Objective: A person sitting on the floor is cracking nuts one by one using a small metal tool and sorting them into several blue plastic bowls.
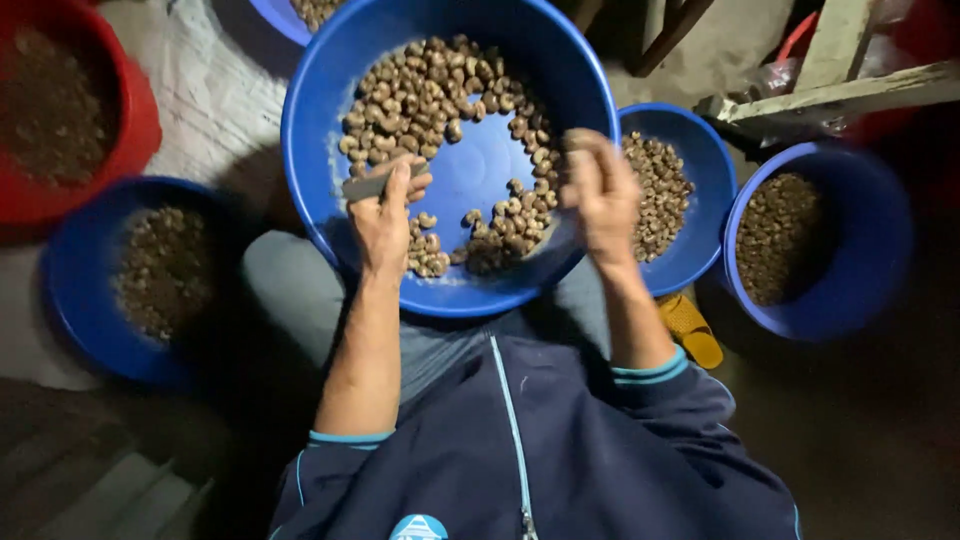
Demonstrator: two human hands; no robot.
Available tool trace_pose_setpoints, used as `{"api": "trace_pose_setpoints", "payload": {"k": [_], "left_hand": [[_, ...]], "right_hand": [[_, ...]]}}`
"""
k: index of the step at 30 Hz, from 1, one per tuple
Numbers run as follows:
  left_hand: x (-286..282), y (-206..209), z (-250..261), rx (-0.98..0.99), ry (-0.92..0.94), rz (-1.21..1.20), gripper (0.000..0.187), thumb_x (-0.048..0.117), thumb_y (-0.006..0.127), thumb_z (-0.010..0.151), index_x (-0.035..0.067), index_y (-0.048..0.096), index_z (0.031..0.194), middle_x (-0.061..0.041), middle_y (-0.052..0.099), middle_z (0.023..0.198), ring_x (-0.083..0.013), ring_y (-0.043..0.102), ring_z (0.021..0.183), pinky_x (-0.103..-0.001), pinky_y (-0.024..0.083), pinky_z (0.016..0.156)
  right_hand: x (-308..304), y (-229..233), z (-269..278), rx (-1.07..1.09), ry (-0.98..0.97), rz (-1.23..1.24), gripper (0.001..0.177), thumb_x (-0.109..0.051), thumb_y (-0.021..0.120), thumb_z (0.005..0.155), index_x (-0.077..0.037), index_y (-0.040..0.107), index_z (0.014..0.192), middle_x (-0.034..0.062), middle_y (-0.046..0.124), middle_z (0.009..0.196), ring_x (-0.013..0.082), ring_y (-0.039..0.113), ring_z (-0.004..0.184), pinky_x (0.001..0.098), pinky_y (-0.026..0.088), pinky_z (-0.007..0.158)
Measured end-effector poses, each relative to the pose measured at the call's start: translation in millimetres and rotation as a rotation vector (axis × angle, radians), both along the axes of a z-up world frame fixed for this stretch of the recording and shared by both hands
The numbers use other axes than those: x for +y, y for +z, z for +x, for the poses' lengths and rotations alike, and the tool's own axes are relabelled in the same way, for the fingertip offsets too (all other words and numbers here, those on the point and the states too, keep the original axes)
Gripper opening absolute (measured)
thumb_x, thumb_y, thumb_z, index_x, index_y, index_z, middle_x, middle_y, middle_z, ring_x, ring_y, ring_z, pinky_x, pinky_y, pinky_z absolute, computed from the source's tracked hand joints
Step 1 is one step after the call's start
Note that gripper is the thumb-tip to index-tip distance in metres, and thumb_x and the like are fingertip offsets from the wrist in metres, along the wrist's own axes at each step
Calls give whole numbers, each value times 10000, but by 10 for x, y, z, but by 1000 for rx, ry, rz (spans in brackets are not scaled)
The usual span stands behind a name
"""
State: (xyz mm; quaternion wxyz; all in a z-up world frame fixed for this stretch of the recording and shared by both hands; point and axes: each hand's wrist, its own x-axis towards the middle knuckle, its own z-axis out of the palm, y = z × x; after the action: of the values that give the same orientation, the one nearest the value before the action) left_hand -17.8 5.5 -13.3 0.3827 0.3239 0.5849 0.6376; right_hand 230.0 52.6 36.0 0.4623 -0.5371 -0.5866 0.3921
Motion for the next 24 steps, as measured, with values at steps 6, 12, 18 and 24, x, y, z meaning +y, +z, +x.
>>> {"api": "trace_pose_setpoints", "payload": {"k": [6,12,18,24], "left_hand": [[-13,-88,8,-70,-73,-27,231,155,600,1069,-27,690,1179,-270,736,1140,-326,789,914,-305,668,733],[-20,-62,6,-115,-112,-47,270,205,606,1075,-19,669,1213,-264,724,1190,-309,790,928,-268,660,737],[27,-206,0,-80,-104,-107,301,233,676,1042,-26,694,1195,-298,723,1141,-381,768,911,-371,671,740],[2,-196,-24,-132,-63,-126,326,204,653,1074,-65,642,1259,-323,682,1218,-381,762,938,-359,682,735]], "right_hand": [[-51,-592,1103,-136,-252,45,174,-114,682,1074,-42,707,1231,161,702,978,207,662,827,350,569,713],[-251,-656,1202,-251,-261,78,312,-42,659,1068,3,592,1369,234,702,981,266,674,836,384,577,679],[-115,-146,325,-276,145,20,488,-76,687,879,-104,599,1358,23,693,1029,138,632,801,271,502,746],[-48,-1329,-682,-1052,577,194,387,-152,454,976,-188,571,1343,105,763,882,307,768,751,498,617,636]]}}
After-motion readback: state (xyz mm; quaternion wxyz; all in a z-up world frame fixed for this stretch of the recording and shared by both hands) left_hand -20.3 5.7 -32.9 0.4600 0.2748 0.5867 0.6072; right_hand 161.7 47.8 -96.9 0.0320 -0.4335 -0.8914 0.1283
